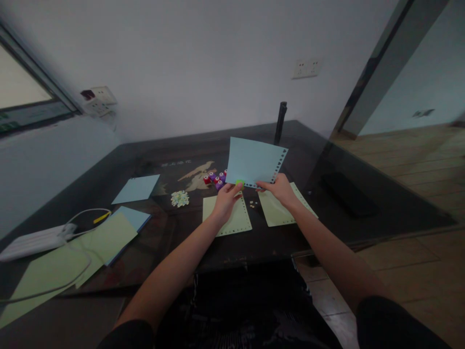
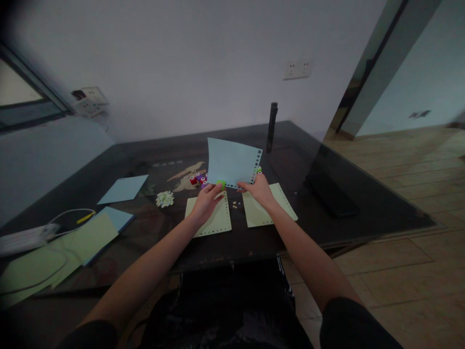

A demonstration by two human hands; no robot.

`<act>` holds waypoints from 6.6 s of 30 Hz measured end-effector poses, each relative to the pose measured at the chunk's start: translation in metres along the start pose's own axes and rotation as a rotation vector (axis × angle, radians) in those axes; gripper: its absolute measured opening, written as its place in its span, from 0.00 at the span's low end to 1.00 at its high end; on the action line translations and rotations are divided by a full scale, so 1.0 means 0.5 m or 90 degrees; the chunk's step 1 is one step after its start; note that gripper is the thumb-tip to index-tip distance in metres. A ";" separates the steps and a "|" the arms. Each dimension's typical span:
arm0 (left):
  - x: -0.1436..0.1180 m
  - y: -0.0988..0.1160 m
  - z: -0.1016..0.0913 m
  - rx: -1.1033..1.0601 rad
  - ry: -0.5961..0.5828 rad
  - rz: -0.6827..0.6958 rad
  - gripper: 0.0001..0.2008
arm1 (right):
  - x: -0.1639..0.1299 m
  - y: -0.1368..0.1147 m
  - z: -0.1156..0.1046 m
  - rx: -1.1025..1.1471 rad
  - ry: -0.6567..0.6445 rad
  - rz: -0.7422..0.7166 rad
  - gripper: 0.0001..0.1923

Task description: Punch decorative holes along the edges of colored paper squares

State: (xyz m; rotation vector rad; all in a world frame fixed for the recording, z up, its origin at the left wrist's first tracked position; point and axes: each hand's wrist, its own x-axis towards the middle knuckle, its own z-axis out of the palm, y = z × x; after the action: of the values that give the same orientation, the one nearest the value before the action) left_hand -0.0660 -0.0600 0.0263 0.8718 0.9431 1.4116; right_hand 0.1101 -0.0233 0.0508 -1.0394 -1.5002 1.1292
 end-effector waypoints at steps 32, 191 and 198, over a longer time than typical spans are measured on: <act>-0.001 0.002 0.001 0.032 0.011 0.014 0.15 | -0.002 -0.009 0.003 0.007 0.003 0.010 0.16; -0.021 0.012 0.022 0.168 -0.141 -0.049 0.18 | -0.011 0.020 -0.064 0.116 0.160 0.028 0.18; -0.006 0.011 0.033 0.342 -0.175 0.084 0.13 | 0.001 0.024 -0.096 0.169 0.218 -0.006 0.16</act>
State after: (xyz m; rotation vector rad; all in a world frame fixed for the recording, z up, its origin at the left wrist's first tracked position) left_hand -0.0527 -0.0620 0.0379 1.5115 1.0821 1.1169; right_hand 0.1578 -0.0126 0.0446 -0.9813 -1.0527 1.0491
